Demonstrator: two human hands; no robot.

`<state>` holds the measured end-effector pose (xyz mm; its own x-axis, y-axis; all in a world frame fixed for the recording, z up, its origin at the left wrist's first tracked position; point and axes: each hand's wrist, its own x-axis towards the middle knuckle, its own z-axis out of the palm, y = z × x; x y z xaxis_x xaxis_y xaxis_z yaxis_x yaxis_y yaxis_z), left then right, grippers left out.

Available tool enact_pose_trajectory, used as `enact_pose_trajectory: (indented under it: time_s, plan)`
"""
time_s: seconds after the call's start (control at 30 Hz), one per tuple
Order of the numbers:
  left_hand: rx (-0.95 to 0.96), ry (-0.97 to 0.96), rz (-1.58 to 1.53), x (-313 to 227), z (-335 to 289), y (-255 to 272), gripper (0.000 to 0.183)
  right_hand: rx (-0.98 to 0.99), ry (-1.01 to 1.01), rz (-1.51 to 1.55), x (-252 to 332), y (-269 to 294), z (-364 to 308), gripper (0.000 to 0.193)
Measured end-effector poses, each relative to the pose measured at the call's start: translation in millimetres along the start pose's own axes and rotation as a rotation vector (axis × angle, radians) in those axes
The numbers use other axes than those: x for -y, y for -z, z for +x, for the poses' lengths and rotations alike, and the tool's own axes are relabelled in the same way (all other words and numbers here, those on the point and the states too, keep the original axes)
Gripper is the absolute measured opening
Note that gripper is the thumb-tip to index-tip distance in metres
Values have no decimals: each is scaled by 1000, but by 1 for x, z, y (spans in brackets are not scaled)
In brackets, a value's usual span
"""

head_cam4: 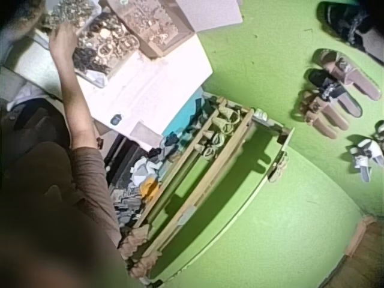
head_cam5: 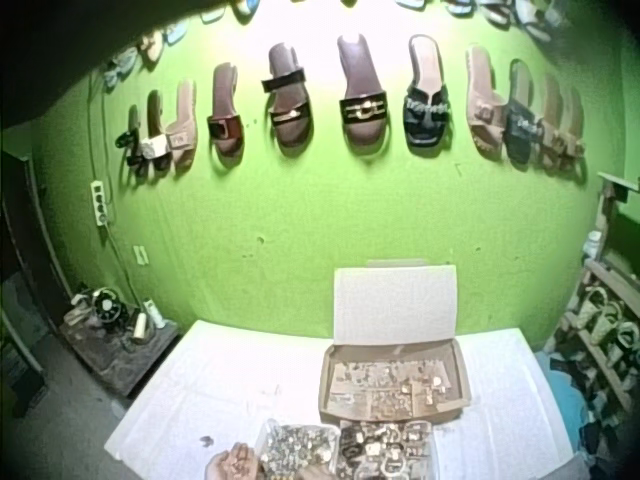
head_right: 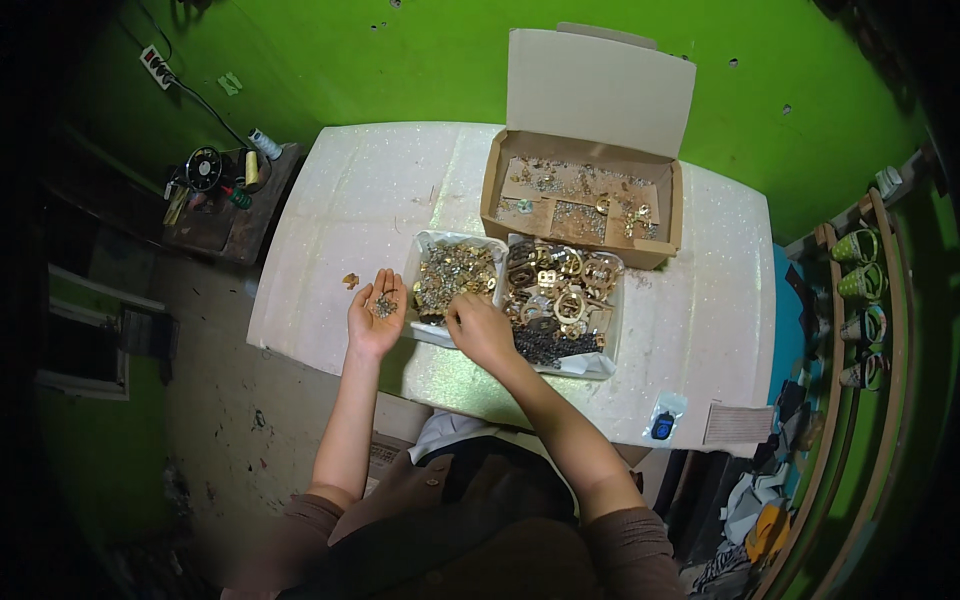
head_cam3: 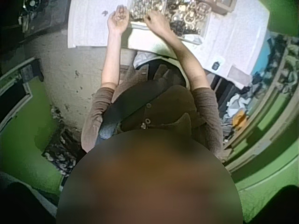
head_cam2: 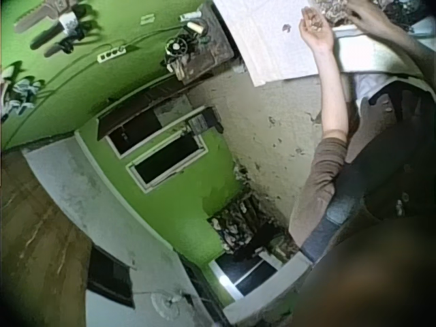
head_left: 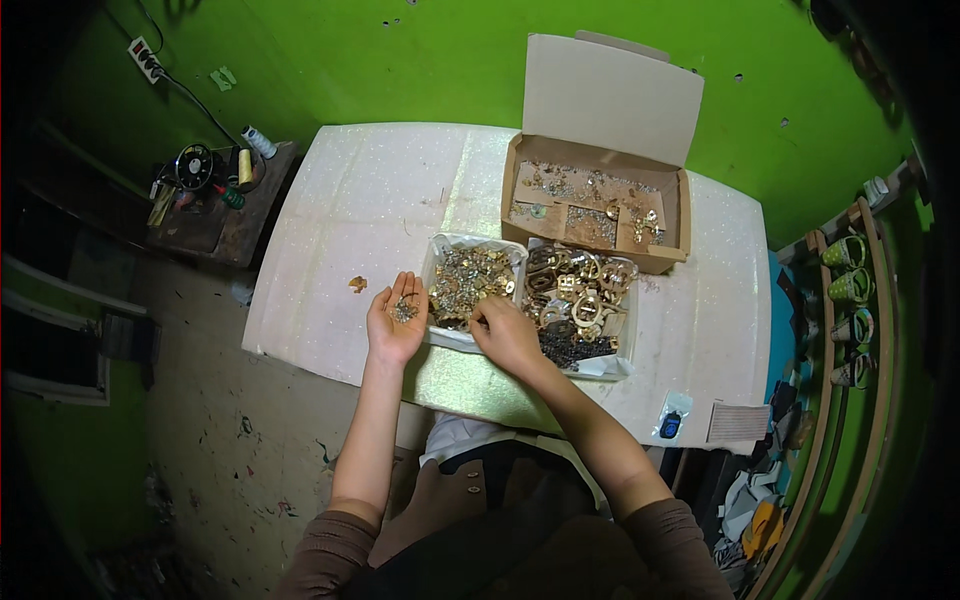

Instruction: Sorting through various small metal shoe buckles and hardware pieces from a container into a cardboard box.

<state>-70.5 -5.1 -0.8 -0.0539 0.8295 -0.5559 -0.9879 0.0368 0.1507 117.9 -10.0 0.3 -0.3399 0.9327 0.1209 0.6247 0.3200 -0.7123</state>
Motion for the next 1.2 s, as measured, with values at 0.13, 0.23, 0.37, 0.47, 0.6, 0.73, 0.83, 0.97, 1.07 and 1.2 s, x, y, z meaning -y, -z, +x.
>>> enact_pose_trajectory:
  time_s: [0.13, 0.23, 0.37, 0.47, 0.6, 0.73, 0.83, 0.97, 1.07, 1.2]
  plan:
    - [-19, 40, 65, -5, 4, -8, 28, 71, 59, -57, -6, -14, 8, 9]
    - [-12, 88, 49, -12, 9, -7, 29, 133, 28, -42, -6, -16, 15, 8]
    - [-22, 167, 65, -16, 17, -9, 29, 97, -48, -16, -3, -23, 18, 7]
    - [12, 238, 74, -19, 18, -12, 30, 102, -145, 12, 6, -27, 23, 10]
    - [34, 330, 183, -14, 20, -7, 35, -146, -252, 201, 27, -24, 28, 15]
    - [90, 374, 284, -8, 24, 0, 41, -141, -126, 160, 49, -25, 26, 14]
    - [138, 433, 259, -5, 27, -7, 43, -213, -65, 9, 63, -35, 21, 17]
    - [189, 503, 250, -7, 29, -8, 43, -297, -61, -74, 68, -43, 23, 19]
    - [219, 600, 218, -18, 35, -4, 42, -404, -122, -134, 67, -40, 30, 18]
    - [227, 704, 196, -22, 37, -6, 41, -325, -116, -312, 65, -25, 35, 15]
